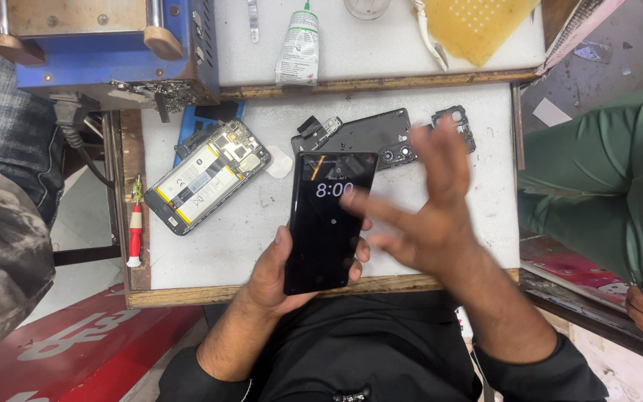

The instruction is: The person disassembles and reassembles two smartphones on a workbench. They remove back covers, disconnect and reconnect internal components, and use a plastic pry tool and a screwdriver to manipulate parts. The person also powers on one phone to check the display.

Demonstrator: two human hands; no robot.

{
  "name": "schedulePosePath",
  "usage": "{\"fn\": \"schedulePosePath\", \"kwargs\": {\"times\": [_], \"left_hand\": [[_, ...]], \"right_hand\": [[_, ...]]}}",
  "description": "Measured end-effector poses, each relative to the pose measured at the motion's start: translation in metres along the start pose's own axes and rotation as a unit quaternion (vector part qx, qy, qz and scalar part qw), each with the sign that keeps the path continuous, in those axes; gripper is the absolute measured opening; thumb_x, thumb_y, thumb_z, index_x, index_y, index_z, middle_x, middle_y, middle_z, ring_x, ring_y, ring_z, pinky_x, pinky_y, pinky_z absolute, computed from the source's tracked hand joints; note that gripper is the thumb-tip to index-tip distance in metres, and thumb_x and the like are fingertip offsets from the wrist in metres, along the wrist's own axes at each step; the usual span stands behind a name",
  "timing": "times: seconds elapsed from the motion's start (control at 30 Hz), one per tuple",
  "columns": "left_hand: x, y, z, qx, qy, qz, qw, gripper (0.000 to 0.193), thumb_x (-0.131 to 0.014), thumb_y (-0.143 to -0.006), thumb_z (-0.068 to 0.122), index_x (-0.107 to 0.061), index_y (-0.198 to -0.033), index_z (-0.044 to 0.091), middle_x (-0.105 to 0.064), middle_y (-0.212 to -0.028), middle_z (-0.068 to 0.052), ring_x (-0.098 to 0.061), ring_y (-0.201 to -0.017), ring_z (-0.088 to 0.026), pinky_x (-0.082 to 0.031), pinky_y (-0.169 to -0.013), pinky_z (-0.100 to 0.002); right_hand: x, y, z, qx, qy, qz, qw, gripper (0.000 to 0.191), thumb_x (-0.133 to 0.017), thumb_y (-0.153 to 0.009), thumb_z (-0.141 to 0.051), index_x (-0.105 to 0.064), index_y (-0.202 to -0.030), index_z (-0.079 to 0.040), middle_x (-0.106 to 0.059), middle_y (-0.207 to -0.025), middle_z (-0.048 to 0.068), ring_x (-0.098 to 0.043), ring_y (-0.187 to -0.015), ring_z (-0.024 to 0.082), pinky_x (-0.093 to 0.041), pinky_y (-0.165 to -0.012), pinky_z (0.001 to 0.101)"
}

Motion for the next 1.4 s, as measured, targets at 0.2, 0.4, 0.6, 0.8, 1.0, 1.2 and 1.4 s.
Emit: {"fn": "schedulePosePath", "kwargs": {"times": [0.2, 0.4, 0.6, 0.8, 1.0, 1.2, 1.4], "left_hand": [[-0.005, -0.003, 0.003, -0.005, -0.024, 0.017, 1.000, 0.092, -0.059, -0.101, 0.065, -0.034, -0.160, -0.001, -0.051, -0.149, -0.020, -0.062, -0.115, -0.028, -0.056, -0.096, -0.042], [-0.007, -0.006, 0.006, -0.006, -0.009, 0.030, 1.000, 0.094, -0.060, -0.100, 0.066, -0.032, -0.161, 0.001, -0.050, -0.151, -0.019, -0.062, -0.119, -0.029, -0.057, -0.100, -0.043], [-0.010, -0.010, 0.003, -0.011, -0.093, 0.028, 0.995, 0.096, -0.064, -0.098, 0.066, -0.031, -0.161, 0.001, -0.052, -0.146, -0.023, -0.060, -0.119, -0.029, -0.057, -0.100, -0.042], [-0.022, -0.016, 0.009, 0.004, -0.140, 0.019, 0.990, 0.097, -0.064, -0.098, 0.068, -0.034, -0.158, -0.002, -0.052, -0.146, -0.024, -0.059, -0.123, -0.027, -0.055, -0.098, -0.040], [-0.033, -0.018, 0.029, -0.088, -0.681, 0.046, 0.725, 0.062, -0.065, -0.096, 0.051, -0.056, -0.143, 0.011, -0.055, -0.145, -0.020, -0.055, -0.133, -0.032, -0.044, -0.112, -0.047], [-0.027, -0.038, 0.016, -0.088, -0.912, 0.004, 0.400, 0.057, -0.081, -0.082, 0.038, -0.066, -0.133, 0.016, -0.056, -0.139, -0.022, -0.053, -0.124, -0.036, -0.045, -0.095, -0.049], [-0.018, -0.036, 0.009, -0.084, -0.926, -0.004, 0.367, 0.058, -0.083, -0.077, 0.040, -0.069, -0.128, 0.016, -0.056, -0.140, -0.022, -0.052, -0.128, -0.036, -0.044, -0.098, -0.052]], "right_hand": [[0.019, -0.007, -0.002, -0.189, -0.093, -0.003, 0.977, 0.052, -0.072, -0.102, -0.052, -0.057, -0.145, -0.027, -0.015, -0.171, 0.024, -0.017, -0.165, 0.047, -0.033, -0.126, 0.0554], [-0.004, -0.002, -0.049, -0.070, -0.108, -0.073, 0.989, 0.102, -0.090, -0.084, -0.056, -0.028, -0.160, -0.033, 0.001, -0.173, 0.020, -0.002, -0.163, 0.044, -0.015, -0.135, 0.0670], [0.009, -0.013, -0.015, -0.120, -0.051, -0.014, 0.991, 0.121, -0.091, -0.077, -0.060, -0.014, -0.165, -0.031, -0.001, -0.169, 0.021, -0.005, -0.161, 0.042, -0.014, -0.133, 0.0633], [0.026, -0.019, -0.005, -0.181, -0.067, 0.038, 0.980, 0.077, -0.082, -0.105, -0.034, -0.031, -0.159, -0.016, -0.029, -0.168, 0.019, -0.027, -0.159, 0.033, -0.029, -0.131, 0.0444], [0.029, 0.006, -0.012, -0.284, -0.221, 0.067, 0.930, 0.030, -0.051, -0.113, -0.009, -0.058, -0.142, -0.002, -0.065, -0.143, 0.017, -0.055, -0.144, 0.031, -0.041, -0.126, 0.0397], [0.026, 0.035, -0.010, -0.284, -0.126, 0.001, 0.951, 0.024, -0.058, -0.102, -0.001, -0.068, -0.124, -0.004, -0.072, -0.130, 0.014, -0.060, -0.140, 0.033, -0.045, -0.124, 0.0452], [0.019, 0.063, -0.020, -0.238, -0.055, -0.104, 0.964, 0.027, -0.067, -0.090, -0.003, -0.074, -0.114, -0.013, -0.075, -0.122, 0.007, -0.052, -0.140, 0.036, -0.038, -0.119, 0.0536]]}}
Point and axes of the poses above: each hand's wrist, its own y-axis away from the middle knuckle, its own x-axis out of the back of the hand, z = x × y, the point moved 1 cm from there along -y, towards the middle knuckle
